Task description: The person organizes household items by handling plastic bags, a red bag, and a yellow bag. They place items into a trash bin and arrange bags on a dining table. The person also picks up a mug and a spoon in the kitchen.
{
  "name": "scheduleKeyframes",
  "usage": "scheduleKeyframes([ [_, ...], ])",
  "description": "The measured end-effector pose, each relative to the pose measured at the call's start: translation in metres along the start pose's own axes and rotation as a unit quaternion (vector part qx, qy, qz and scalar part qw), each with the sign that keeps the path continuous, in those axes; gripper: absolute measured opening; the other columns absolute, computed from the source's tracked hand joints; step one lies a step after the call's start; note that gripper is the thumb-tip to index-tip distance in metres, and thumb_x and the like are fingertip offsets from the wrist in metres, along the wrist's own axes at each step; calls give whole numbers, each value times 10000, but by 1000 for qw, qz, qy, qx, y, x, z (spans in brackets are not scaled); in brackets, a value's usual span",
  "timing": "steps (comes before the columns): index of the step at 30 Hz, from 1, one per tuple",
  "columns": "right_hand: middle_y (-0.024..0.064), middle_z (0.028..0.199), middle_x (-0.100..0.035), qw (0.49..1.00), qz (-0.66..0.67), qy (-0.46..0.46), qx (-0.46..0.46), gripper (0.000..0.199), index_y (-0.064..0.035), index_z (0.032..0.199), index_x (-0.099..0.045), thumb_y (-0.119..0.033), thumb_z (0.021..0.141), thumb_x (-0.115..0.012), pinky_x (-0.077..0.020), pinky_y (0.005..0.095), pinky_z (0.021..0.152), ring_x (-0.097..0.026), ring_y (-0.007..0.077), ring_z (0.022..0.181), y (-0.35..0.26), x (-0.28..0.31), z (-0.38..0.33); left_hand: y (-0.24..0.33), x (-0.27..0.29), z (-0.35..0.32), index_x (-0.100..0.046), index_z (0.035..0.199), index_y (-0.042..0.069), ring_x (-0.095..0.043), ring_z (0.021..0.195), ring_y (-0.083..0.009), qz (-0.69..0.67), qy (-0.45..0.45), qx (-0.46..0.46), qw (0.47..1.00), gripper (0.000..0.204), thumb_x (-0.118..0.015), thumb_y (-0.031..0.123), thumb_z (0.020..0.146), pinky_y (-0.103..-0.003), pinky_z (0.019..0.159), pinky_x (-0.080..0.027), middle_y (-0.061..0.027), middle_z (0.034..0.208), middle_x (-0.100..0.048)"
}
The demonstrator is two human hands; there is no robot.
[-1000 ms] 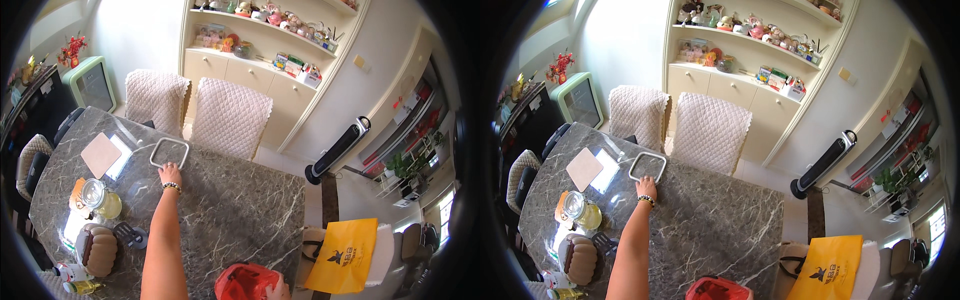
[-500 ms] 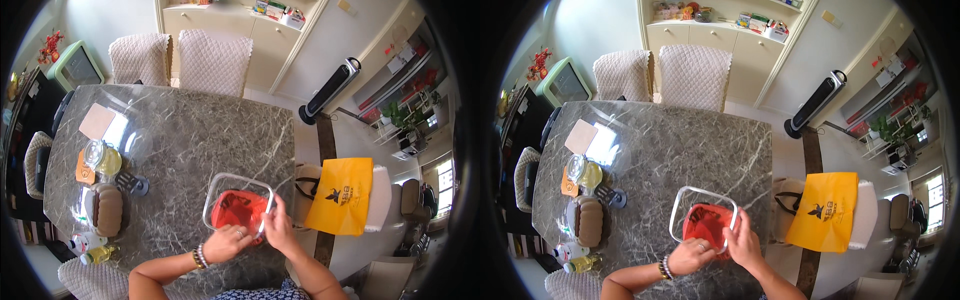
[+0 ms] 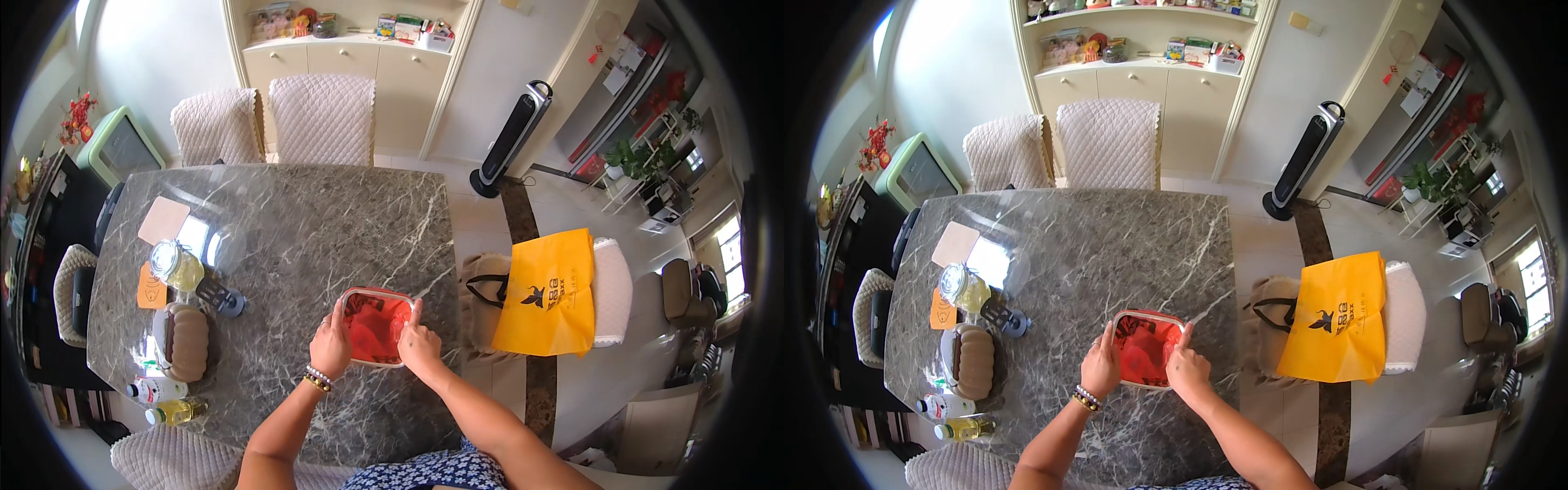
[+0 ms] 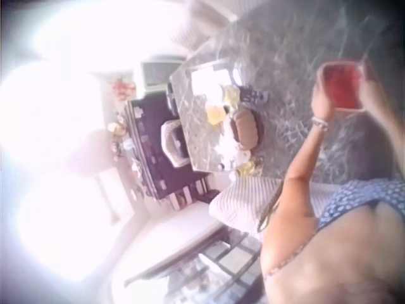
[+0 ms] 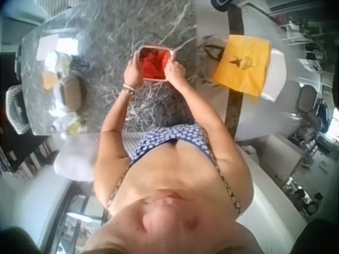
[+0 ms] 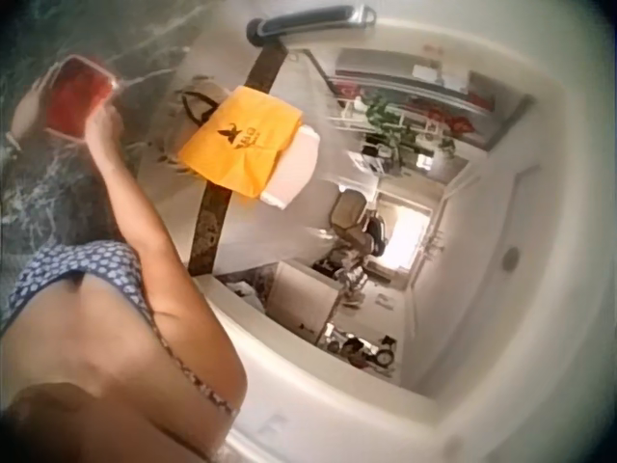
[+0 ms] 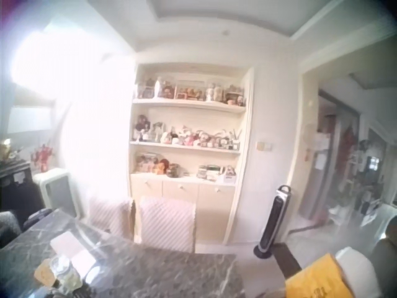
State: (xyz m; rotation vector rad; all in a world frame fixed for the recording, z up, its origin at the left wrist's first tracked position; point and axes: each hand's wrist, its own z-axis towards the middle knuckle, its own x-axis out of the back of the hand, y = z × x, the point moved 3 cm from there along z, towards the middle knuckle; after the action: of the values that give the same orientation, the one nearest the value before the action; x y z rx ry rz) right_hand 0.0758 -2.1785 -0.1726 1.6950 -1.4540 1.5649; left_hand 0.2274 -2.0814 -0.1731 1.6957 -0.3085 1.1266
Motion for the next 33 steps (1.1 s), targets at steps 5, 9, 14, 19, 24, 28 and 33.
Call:
scheduleKeyframes([
  [5,169,647,-616,996,-66,52,-2,678,89,1317,-114,-232,823,-449,-492,416,504,-610,314,561,5,-6,4,-2,-13,0,-264,1314,108,-562,748,-348,49,7,-26,998,519,-411,112,816,-434,588,-461,-188,916,-567],
  [9,135,592,-607,993,-50,99,28,660,91,1309,-149,-263,829,-432,-481,401,454,-603,273,506,1,-12,6,-16,-23,1,-258,1325,83,-561,718,-336,37,63,-82,994,564,-430,83,789,-440,592,-446,-164,836,-593],
  [14,257,921,-567,992,121,-15,21,642,5,1343,-114,-376,882,-347,-477,425,660,-593,348,774,22,9,4,-13,-16,6,-178,1354,62,-524,889,-398,69,8,-3,998,580,-415,120,828,-447,736,-427,-251,994,-540],
  [19,261,1172,-440,945,249,205,-57,496,-4,1230,-335,-243,829,-502,-385,410,878,-484,384,1037,188,44,-39,-5,15,-7,-220,1355,91,-395,1134,-303,-100,176,-55,978,536,-418,88,857,-377,909,-347,-188,1272,-366],
  [24,152,982,-466,677,506,159,-510,579,-35,1158,-385,-481,807,-498,-508,409,599,-512,235,696,465,24,-120,22,6,-48,-319,1283,66,-490,953,-192,-151,220,-72,961,453,-463,99,856,-299,788,-413,-114,1137,-462],
  [28,133,995,-437,428,683,205,-555,694,-57,1136,-414,-594,722,-562,-465,455,730,-474,236,793,560,46,-142,169,-15,-76,-343,1261,12,-492,863,-126,-99,189,-202,956,445,-460,53,834,-215,716,-422,-77,1001,-513],
  [33,48,889,-523,436,741,284,-424,319,-104,940,-528,-255,705,-683,-404,382,689,-489,191,811,601,34,-74,226,-130,-89,-245,1341,117,-456,1016,-223,-298,28,-53,953,578,-455,46,808,-318,801,-402,-132,1221,-381],
])
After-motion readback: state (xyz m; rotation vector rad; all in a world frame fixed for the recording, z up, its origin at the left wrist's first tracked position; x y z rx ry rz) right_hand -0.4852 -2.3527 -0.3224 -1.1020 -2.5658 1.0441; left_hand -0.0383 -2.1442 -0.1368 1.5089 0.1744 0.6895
